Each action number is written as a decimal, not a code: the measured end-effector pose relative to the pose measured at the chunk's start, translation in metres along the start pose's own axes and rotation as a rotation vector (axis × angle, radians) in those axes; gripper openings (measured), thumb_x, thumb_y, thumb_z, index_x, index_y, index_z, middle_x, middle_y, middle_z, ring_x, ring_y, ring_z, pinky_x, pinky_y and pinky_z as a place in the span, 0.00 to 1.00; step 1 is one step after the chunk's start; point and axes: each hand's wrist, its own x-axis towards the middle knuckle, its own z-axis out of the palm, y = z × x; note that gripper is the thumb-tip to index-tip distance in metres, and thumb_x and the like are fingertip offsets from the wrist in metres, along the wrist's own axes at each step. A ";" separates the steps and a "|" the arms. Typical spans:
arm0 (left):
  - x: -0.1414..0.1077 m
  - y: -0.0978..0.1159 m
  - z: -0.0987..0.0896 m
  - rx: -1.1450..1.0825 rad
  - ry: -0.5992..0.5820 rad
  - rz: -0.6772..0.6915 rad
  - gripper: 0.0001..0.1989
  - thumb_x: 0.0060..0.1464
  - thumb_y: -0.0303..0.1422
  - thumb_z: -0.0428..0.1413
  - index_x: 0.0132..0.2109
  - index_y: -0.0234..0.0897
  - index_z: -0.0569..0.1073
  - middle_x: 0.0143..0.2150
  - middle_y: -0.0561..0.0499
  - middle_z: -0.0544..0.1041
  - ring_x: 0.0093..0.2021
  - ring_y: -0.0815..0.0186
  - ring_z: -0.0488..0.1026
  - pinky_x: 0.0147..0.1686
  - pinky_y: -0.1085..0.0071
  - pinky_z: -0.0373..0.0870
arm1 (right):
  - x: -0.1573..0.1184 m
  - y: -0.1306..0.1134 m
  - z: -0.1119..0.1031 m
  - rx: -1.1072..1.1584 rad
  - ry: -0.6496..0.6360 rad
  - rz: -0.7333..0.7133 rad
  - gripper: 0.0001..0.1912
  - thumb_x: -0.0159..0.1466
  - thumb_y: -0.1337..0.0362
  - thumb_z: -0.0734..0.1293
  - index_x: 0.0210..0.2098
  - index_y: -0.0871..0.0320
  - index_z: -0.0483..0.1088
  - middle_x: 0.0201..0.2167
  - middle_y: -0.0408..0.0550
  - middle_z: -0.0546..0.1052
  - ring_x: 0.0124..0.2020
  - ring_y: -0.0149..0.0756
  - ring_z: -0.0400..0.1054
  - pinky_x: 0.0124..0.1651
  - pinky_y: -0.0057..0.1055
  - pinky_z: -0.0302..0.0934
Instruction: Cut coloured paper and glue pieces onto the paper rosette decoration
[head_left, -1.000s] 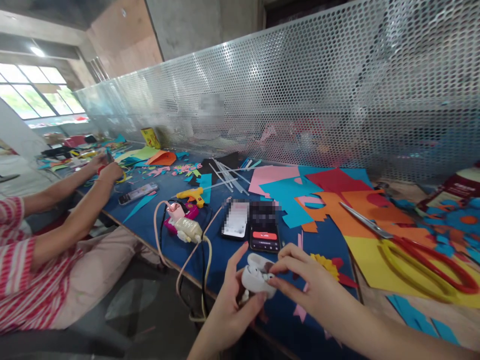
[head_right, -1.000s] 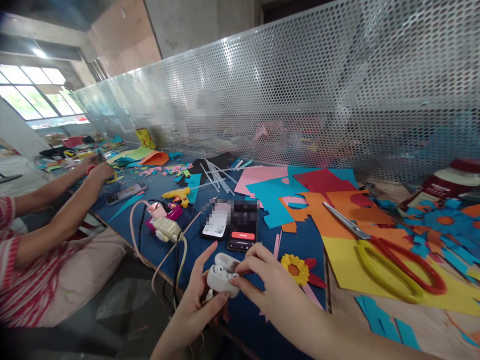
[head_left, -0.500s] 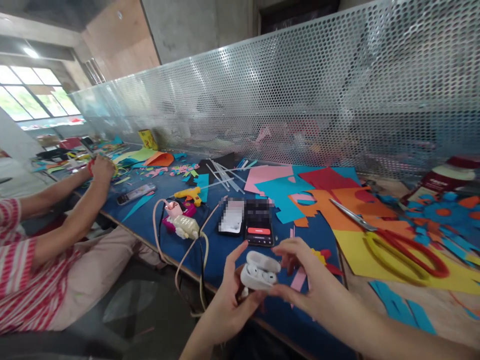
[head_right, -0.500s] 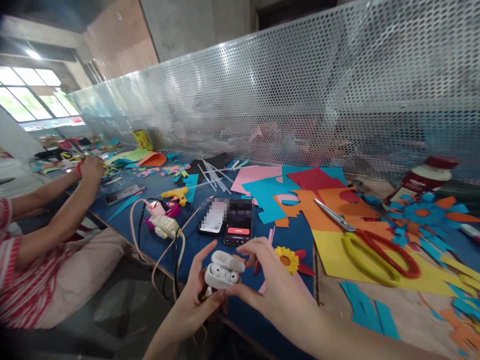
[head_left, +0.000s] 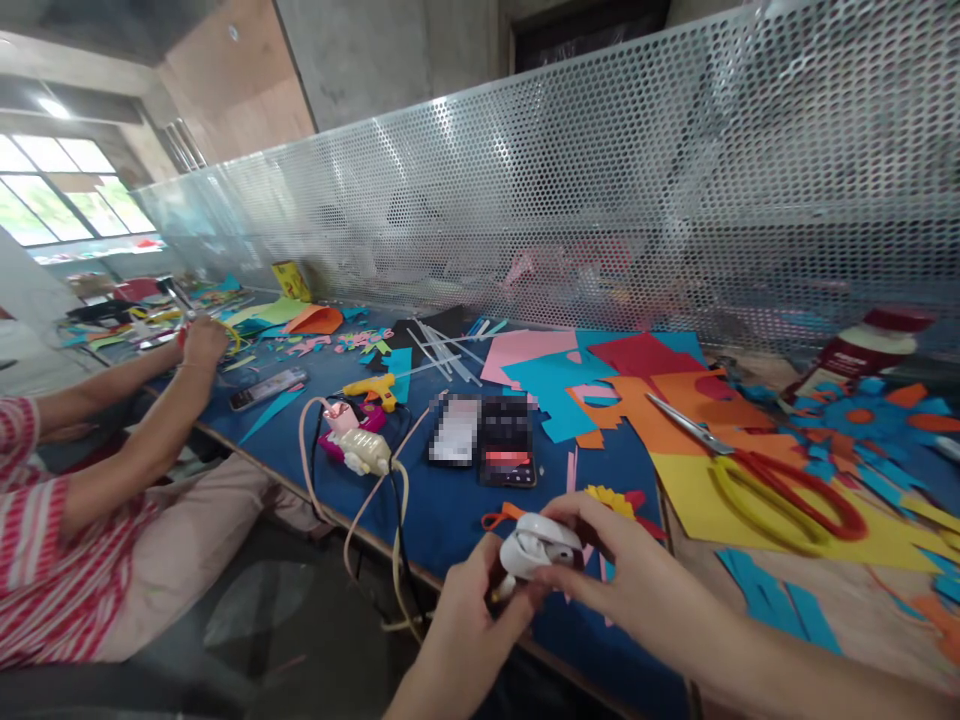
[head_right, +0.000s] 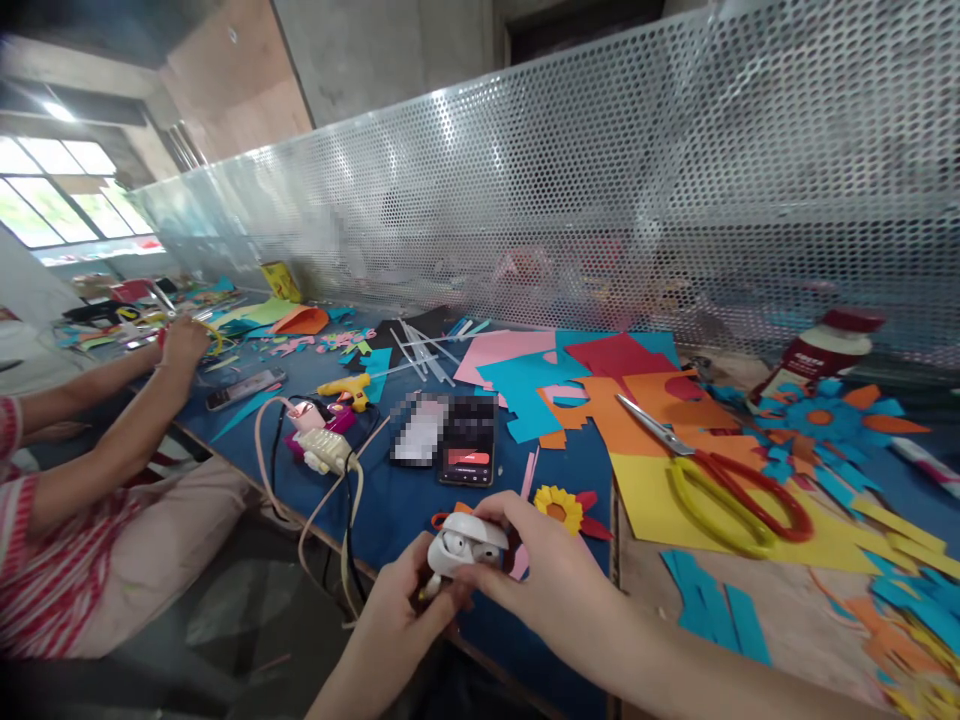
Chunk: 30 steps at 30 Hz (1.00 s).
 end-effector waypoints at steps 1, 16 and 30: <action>0.000 0.000 0.000 0.034 0.002 0.009 0.13 0.58 0.42 0.54 0.38 0.35 0.68 0.30 0.51 0.73 0.29 0.68 0.68 0.29 0.74 0.64 | 0.000 0.001 -0.001 0.005 0.001 -0.002 0.13 0.58 0.62 0.68 0.43 0.52 0.68 0.39 0.43 0.75 0.41 0.36 0.70 0.43 0.32 0.64; -0.001 0.002 0.004 0.019 -0.031 0.023 0.14 0.60 0.42 0.51 0.43 0.35 0.69 0.33 0.50 0.73 0.31 0.67 0.68 0.30 0.74 0.65 | -0.001 0.006 -0.003 0.100 0.003 -0.059 0.18 0.59 0.59 0.69 0.49 0.52 0.69 0.45 0.44 0.76 0.45 0.36 0.70 0.48 0.33 0.65; 0.002 0.004 0.008 0.014 -0.006 -0.005 0.15 0.60 0.40 0.51 0.48 0.34 0.69 0.34 0.49 0.76 0.31 0.67 0.71 0.32 0.73 0.66 | 0.002 0.013 -0.006 -0.013 0.040 -0.089 0.24 0.63 0.56 0.67 0.58 0.47 0.66 0.55 0.45 0.71 0.56 0.39 0.65 0.59 0.36 0.61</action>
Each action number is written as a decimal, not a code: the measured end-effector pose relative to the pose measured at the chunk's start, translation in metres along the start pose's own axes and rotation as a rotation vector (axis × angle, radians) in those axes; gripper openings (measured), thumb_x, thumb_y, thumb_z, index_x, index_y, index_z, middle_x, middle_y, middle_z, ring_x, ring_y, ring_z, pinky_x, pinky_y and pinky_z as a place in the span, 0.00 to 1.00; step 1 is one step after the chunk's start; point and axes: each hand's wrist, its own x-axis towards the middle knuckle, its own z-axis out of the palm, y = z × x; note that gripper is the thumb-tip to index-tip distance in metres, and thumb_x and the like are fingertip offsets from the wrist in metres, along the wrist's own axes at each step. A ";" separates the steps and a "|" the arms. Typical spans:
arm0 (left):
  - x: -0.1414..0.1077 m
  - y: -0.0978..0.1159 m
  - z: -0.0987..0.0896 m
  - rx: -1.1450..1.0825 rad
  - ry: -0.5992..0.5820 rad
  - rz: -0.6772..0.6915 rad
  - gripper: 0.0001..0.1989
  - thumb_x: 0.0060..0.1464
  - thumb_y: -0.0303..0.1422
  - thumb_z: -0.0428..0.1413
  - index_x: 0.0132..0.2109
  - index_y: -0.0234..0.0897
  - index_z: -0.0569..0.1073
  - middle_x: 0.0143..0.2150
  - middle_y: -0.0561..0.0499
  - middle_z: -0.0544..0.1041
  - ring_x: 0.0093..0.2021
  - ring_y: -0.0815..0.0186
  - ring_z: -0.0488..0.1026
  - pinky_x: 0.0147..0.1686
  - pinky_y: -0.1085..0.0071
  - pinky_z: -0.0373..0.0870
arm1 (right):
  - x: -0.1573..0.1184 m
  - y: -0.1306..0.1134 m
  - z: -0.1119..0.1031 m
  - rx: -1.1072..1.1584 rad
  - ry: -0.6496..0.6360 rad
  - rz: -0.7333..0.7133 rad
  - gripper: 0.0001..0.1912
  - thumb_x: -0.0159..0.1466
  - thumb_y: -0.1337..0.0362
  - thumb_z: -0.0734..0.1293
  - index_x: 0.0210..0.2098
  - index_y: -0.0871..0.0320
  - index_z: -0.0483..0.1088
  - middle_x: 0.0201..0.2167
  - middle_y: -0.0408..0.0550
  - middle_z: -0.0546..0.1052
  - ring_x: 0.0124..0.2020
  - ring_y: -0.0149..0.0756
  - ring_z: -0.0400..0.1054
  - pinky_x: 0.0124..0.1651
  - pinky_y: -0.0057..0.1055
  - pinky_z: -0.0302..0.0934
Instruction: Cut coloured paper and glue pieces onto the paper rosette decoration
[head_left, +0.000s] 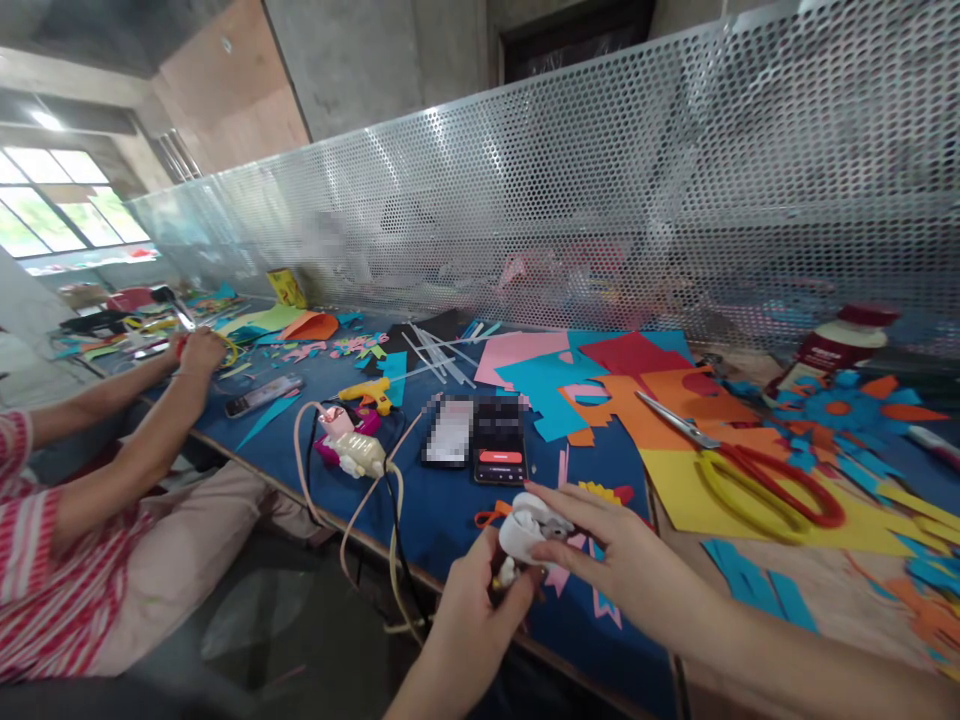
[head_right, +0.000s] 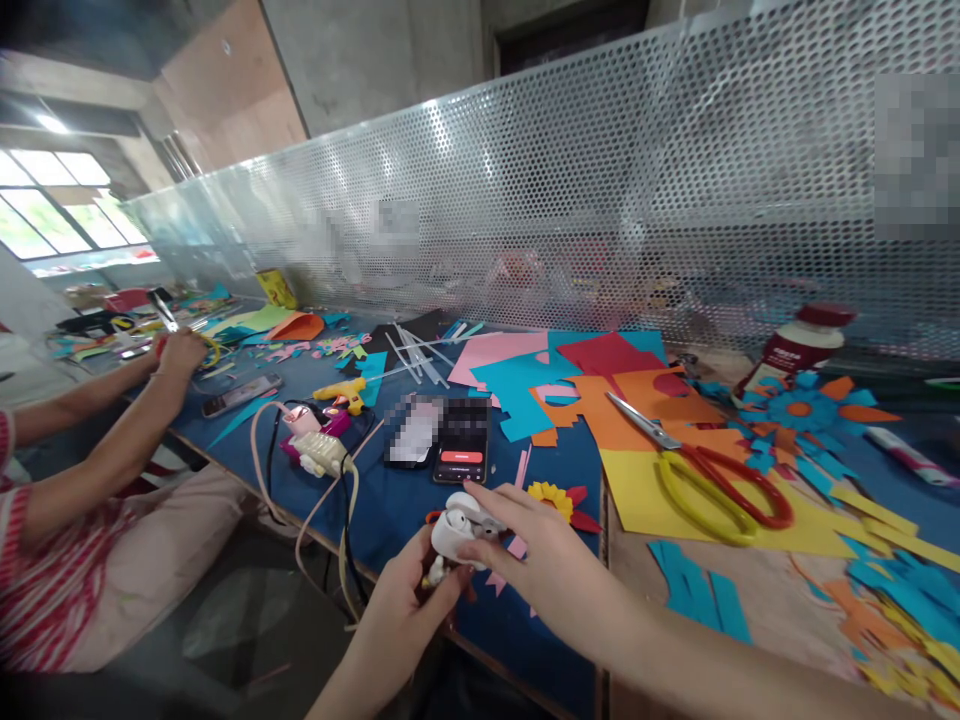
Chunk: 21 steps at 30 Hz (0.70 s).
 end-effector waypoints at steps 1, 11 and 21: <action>0.000 0.000 0.000 -0.005 0.002 -0.005 0.15 0.60 0.40 0.51 0.49 0.34 0.69 0.34 0.49 0.76 0.32 0.67 0.71 0.33 0.73 0.66 | 0.000 0.000 0.000 -0.008 -0.001 0.006 0.24 0.63 0.56 0.66 0.58 0.47 0.66 0.55 0.44 0.71 0.56 0.39 0.65 0.59 0.36 0.60; 0.005 0.001 0.003 -0.032 0.011 -0.030 0.17 0.60 0.42 0.52 0.49 0.32 0.68 0.31 0.50 0.74 0.28 0.69 0.69 0.28 0.75 0.65 | 0.003 0.006 0.003 -0.041 0.018 -0.132 0.18 0.66 0.59 0.63 0.55 0.52 0.70 0.47 0.47 0.73 0.48 0.35 0.69 0.51 0.30 0.64; 0.004 -0.001 0.003 -0.052 0.002 -0.029 0.17 0.59 0.42 0.52 0.47 0.33 0.69 0.33 0.50 0.75 0.29 0.69 0.70 0.28 0.75 0.66 | 0.003 0.007 0.005 -0.021 0.039 -0.091 0.17 0.66 0.57 0.63 0.53 0.48 0.71 0.46 0.44 0.72 0.46 0.34 0.68 0.48 0.29 0.64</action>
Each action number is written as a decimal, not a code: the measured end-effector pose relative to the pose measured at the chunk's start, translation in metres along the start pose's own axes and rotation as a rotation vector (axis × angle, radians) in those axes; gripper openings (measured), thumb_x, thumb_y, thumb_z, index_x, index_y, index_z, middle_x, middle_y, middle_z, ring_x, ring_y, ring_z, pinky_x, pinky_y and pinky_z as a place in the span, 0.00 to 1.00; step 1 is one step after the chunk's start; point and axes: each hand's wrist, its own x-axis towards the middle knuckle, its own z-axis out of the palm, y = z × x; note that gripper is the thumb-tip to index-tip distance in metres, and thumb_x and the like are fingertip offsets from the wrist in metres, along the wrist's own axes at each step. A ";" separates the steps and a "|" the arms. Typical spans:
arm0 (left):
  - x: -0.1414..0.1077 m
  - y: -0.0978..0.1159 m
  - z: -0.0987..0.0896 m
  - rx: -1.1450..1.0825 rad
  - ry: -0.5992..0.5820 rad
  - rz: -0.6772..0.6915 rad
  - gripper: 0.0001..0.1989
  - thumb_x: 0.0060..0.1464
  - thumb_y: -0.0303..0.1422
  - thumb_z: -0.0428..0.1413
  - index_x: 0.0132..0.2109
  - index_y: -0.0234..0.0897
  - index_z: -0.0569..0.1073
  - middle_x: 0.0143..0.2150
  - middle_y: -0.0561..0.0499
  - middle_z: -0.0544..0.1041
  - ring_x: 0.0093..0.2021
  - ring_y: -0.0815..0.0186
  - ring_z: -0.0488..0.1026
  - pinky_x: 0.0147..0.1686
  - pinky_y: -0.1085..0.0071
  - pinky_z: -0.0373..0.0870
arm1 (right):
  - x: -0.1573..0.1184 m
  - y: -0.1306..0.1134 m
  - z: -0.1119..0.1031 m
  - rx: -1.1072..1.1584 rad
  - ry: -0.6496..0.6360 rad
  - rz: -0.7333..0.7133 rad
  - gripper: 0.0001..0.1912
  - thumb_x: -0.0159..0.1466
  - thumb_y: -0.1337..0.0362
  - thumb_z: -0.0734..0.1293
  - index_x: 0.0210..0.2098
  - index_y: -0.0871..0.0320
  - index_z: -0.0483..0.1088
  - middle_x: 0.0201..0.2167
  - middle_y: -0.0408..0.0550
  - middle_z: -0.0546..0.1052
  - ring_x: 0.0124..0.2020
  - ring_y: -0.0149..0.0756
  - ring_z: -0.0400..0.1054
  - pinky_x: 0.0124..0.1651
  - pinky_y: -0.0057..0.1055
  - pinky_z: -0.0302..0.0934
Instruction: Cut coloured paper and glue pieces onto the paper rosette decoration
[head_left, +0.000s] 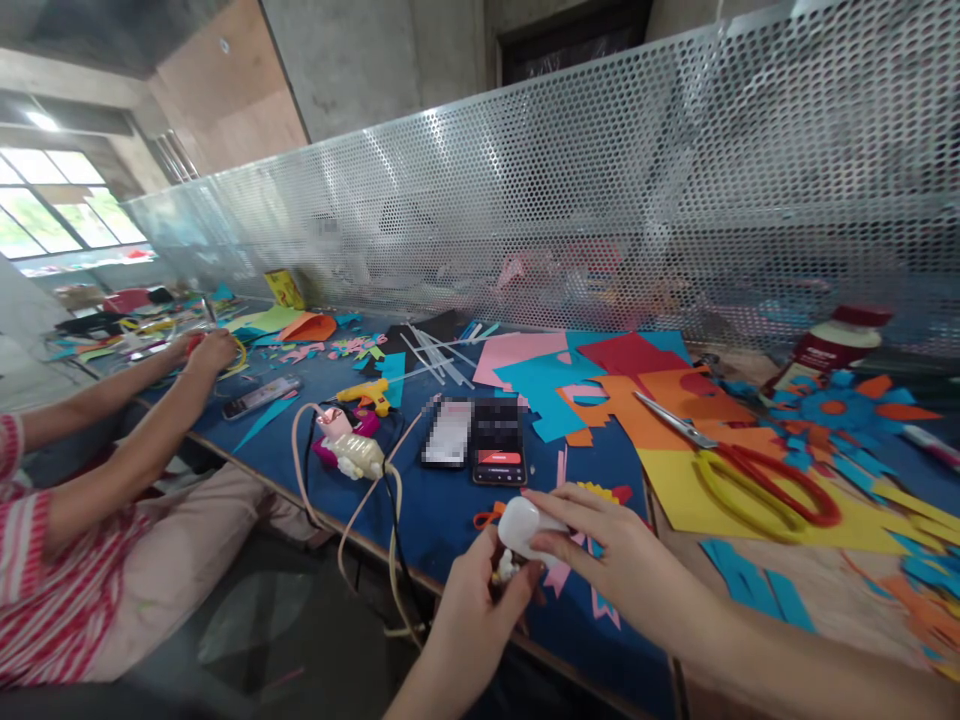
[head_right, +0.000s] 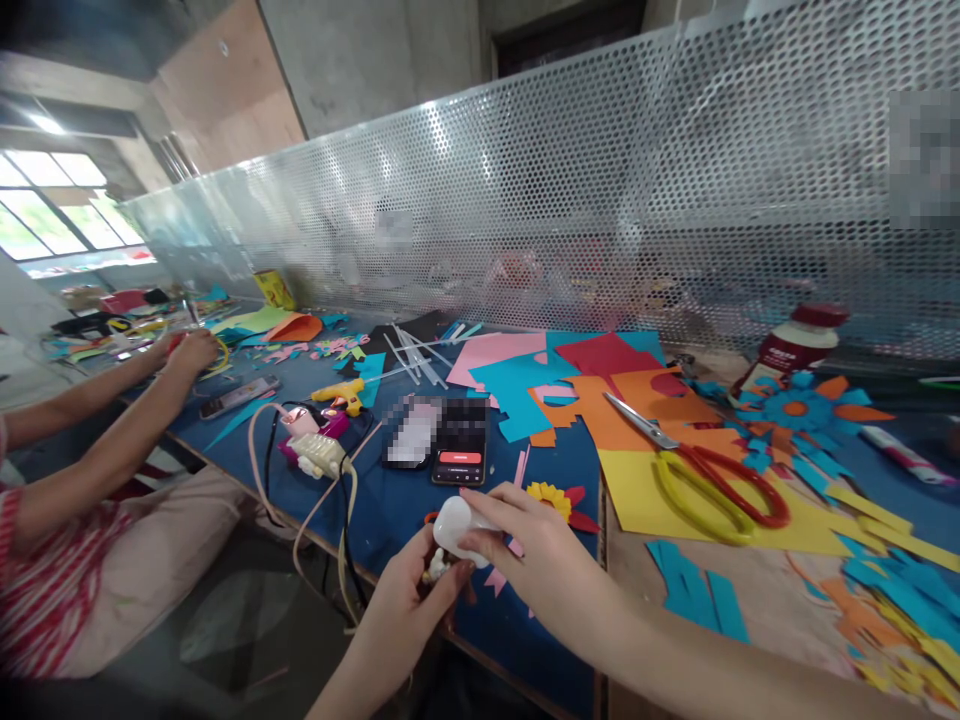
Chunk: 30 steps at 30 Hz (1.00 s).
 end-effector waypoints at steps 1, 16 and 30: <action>0.000 0.000 0.000 0.004 0.001 0.002 0.17 0.59 0.42 0.52 0.47 0.33 0.69 0.33 0.50 0.75 0.30 0.68 0.71 0.29 0.75 0.66 | 0.000 -0.001 0.000 0.002 -0.003 0.018 0.16 0.66 0.57 0.64 0.53 0.47 0.70 0.46 0.44 0.72 0.47 0.34 0.68 0.49 0.29 0.64; 0.002 -0.002 -0.002 0.056 -0.010 0.048 0.17 0.59 0.42 0.51 0.48 0.34 0.68 0.32 0.50 0.74 0.29 0.68 0.68 0.28 0.74 0.66 | -0.002 -0.023 -0.003 -0.015 -0.180 0.176 0.13 0.66 0.55 0.60 0.49 0.48 0.67 0.43 0.43 0.75 0.42 0.37 0.70 0.43 0.33 0.63; 0.015 0.019 0.004 0.296 0.052 0.103 0.10 0.61 0.40 0.49 0.40 0.38 0.68 0.32 0.48 0.76 0.30 0.64 0.73 0.30 0.73 0.66 | 0.015 -0.012 -0.021 0.115 -0.048 0.141 0.17 0.65 0.52 0.62 0.48 0.54 0.68 0.40 0.45 0.75 0.35 0.32 0.69 0.33 0.27 0.62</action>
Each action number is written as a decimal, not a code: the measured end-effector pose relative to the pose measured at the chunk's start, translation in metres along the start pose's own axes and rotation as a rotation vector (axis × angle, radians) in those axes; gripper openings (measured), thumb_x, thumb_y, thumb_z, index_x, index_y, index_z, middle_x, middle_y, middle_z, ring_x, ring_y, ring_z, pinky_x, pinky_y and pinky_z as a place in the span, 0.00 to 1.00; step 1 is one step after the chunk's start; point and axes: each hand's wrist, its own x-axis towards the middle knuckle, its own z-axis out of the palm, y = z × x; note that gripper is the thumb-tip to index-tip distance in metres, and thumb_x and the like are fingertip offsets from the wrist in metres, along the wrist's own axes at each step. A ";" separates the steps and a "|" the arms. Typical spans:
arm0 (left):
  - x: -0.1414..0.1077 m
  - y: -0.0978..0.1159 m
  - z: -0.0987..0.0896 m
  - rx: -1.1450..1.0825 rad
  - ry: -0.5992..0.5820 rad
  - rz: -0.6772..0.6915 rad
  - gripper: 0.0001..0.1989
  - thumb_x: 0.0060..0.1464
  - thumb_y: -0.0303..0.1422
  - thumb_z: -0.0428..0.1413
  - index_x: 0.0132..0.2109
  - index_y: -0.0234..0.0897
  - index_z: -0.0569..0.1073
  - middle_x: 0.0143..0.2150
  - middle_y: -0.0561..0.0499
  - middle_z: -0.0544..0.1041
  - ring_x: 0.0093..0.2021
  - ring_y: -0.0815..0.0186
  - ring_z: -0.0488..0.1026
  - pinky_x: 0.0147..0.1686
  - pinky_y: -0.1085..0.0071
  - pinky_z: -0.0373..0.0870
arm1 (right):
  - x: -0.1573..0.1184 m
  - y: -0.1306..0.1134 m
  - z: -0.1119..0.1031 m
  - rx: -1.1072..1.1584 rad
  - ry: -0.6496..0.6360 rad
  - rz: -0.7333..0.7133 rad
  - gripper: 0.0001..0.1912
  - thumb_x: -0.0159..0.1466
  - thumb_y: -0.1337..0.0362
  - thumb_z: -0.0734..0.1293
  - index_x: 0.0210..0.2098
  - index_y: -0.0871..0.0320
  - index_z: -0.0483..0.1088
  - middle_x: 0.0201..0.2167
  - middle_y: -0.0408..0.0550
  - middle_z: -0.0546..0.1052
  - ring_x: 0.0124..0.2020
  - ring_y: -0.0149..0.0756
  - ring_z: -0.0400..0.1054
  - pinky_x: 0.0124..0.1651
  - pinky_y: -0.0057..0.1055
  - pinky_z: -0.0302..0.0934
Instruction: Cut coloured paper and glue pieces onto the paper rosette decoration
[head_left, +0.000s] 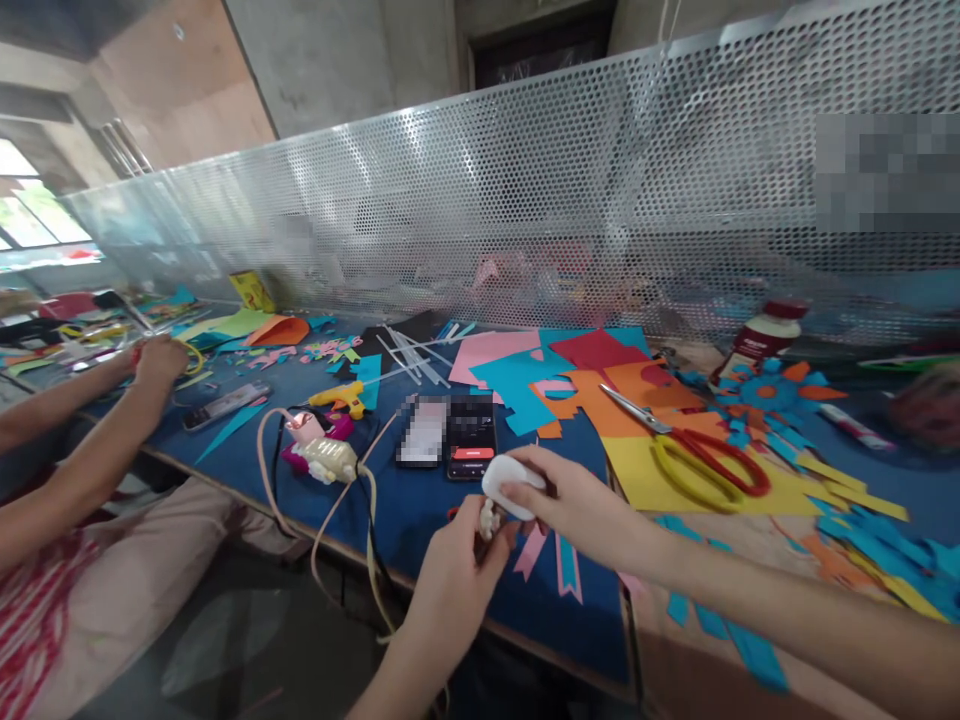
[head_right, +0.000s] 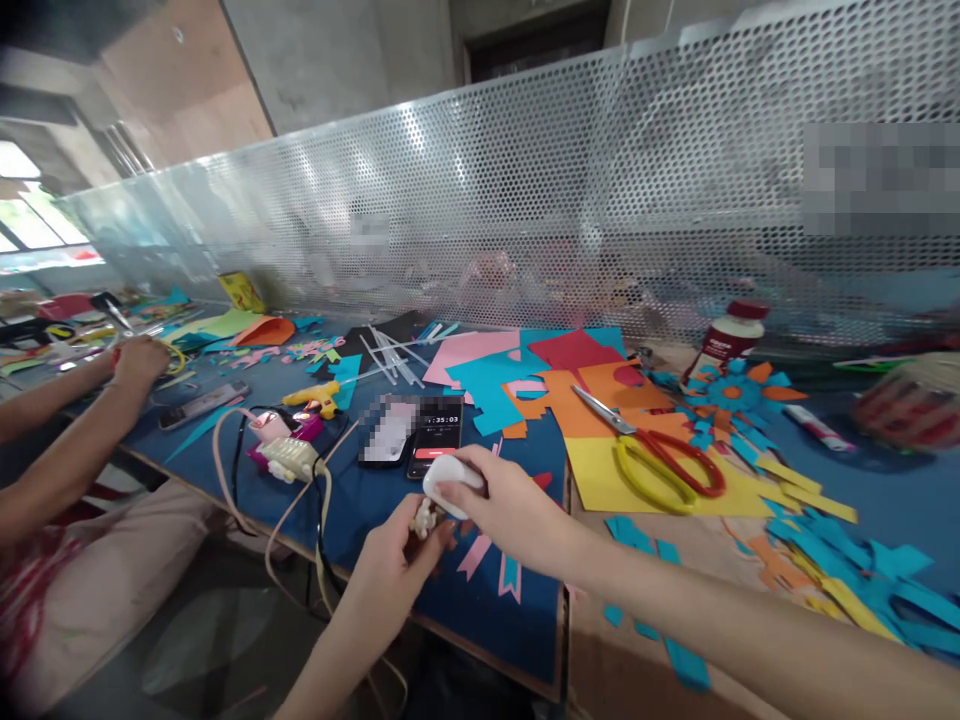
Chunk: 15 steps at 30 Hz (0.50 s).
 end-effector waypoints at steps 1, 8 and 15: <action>0.003 0.002 0.000 0.033 0.014 0.006 0.10 0.61 0.39 0.48 0.42 0.38 0.68 0.33 0.48 0.76 0.32 0.63 0.74 0.31 0.72 0.66 | 0.003 0.001 -0.002 0.041 0.005 0.003 0.18 0.64 0.51 0.63 0.48 0.55 0.68 0.39 0.46 0.75 0.33 0.31 0.69 0.32 0.27 0.62; 0.010 -0.004 -0.002 0.119 0.049 0.021 0.19 0.58 0.38 0.51 0.55 0.39 0.64 0.35 0.50 0.76 0.32 0.63 0.75 0.33 0.71 0.68 | 0.041 0.008 -0.033 0.339 0.212 0.040 0.15 0.63 0.55 0.66 0.40 0.61 0.69 0.30 0.44 0.73 0.22 0.26 0.66 0.23 0.23 0.57; -0.018 -0.024 -0.022 0.056 -0.044 -0.100 0.17 0.62 0.41 0.46 0.53 0.39 0.68 0.29 0.53 0.73 0.27 0.66 0.73 0.30 0.72 0.69 | 0.079 0.003 -0.083 0.557 0.448 -0.033 0.12 0.64 0.58 0.66 0.33 0.62 0.69 0.26 0.43 0.68 0.21 0.23 0.59 0.24 0.22 0.56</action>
